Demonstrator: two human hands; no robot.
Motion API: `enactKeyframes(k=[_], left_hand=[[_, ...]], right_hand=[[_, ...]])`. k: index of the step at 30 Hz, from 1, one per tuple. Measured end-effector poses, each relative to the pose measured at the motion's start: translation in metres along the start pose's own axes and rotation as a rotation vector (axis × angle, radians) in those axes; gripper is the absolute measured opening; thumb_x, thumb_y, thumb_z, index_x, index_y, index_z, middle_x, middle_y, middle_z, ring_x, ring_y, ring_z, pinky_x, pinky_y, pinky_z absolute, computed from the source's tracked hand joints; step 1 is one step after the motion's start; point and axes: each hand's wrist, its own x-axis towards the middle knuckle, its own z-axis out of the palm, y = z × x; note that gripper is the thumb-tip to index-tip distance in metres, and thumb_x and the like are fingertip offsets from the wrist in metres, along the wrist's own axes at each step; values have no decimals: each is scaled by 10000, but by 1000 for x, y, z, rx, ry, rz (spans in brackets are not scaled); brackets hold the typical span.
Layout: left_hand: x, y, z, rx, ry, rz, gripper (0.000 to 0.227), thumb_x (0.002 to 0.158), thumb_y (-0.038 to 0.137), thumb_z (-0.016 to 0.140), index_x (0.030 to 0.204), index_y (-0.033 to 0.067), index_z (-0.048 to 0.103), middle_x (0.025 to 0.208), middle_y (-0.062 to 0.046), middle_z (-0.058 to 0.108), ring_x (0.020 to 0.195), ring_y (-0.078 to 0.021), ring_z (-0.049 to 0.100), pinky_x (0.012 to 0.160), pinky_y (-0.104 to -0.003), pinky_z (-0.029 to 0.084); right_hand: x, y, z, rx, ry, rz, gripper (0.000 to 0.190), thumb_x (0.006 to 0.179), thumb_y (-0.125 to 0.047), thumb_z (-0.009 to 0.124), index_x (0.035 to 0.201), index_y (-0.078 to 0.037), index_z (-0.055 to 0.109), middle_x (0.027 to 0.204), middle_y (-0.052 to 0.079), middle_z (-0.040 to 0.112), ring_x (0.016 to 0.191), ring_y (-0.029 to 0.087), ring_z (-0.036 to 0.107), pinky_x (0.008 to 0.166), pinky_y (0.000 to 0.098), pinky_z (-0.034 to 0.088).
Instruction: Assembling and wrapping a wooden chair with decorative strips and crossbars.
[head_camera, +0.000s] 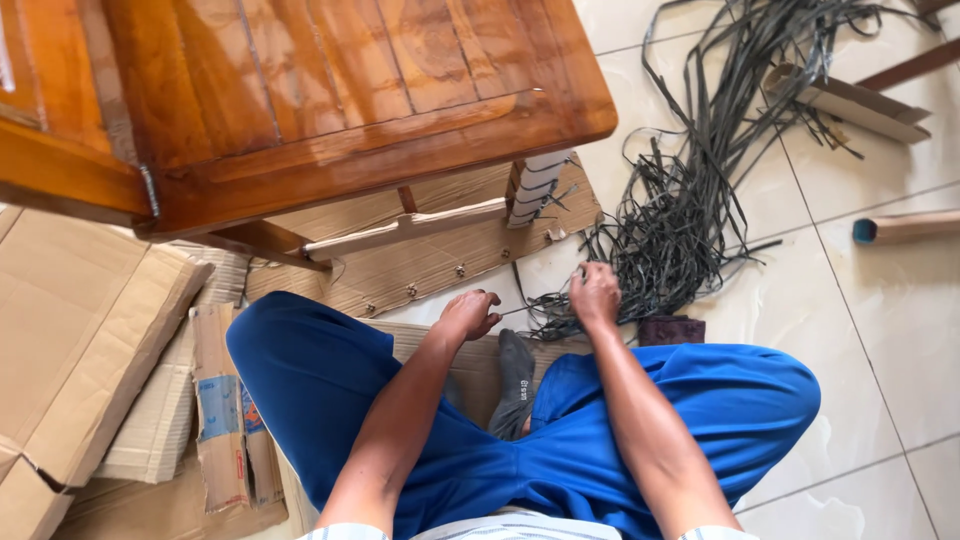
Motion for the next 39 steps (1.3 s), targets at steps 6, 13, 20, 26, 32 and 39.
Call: enactKeyframes(k=[6,13,20,26,32,39], left_hand=[[8,19,0,22,-42,11,390,964,361,600,1314,199,655,1247,-128,694,1265,-323,635,1063,-506,521],[6,19,0,24,-56,7,393,960,370,595,1317,215,653,1243,-114,692,1266,-310,634,1059,-502,526],[-12,13,-13,-11,-13,-42,388,969,351,602,1317,186,652,1242,-133,696,1261,-336,636,1059,-514,523],[-15,15,-30,-107,131,-61,362,961,346,615,1276,184,691,1201,-131,721,1220,-356,658,1022,-536,537],[-12,14,-35,-440,272,-128,395,992,495,532,1111,178,737,1088,-142,751,1145,-384,677,982,-575,525],[30,-24,13,-993,420,-216,294,958,439,673,1100,213,797,815,-42,779,863,-156,749,768,-326,575]], right_hand=[[21,46,-44,-112,-36,84,385,907,-346,680,1272,-223,692,1383,63,566,1246,382,583,982,582,505],[45,47,-41,-78,-211,98,462,961,-402,611,1423,-401,586,1420,34,558,1325,357,537,1058,575,460],[52,39,-3,56,14,166,493,970,-286,567,1421,-91,611,1364,242,612,1215,471,614,1029,551,469],[14,-42,-3,206,139,-20,267,1015,-211,551,1184,-132,742,1095,166,733,1007,400,688,909,495,519],[-50,-143,-27,551,29,-311,151,987,-151,644,1095,-161,750,966,67,734,800,267,750,708,366,608],[-84,-185,-52,735,-242,-257,304,987,-88,594,1282,-137,647,874,54,779,660,229,757,695,378,593]])
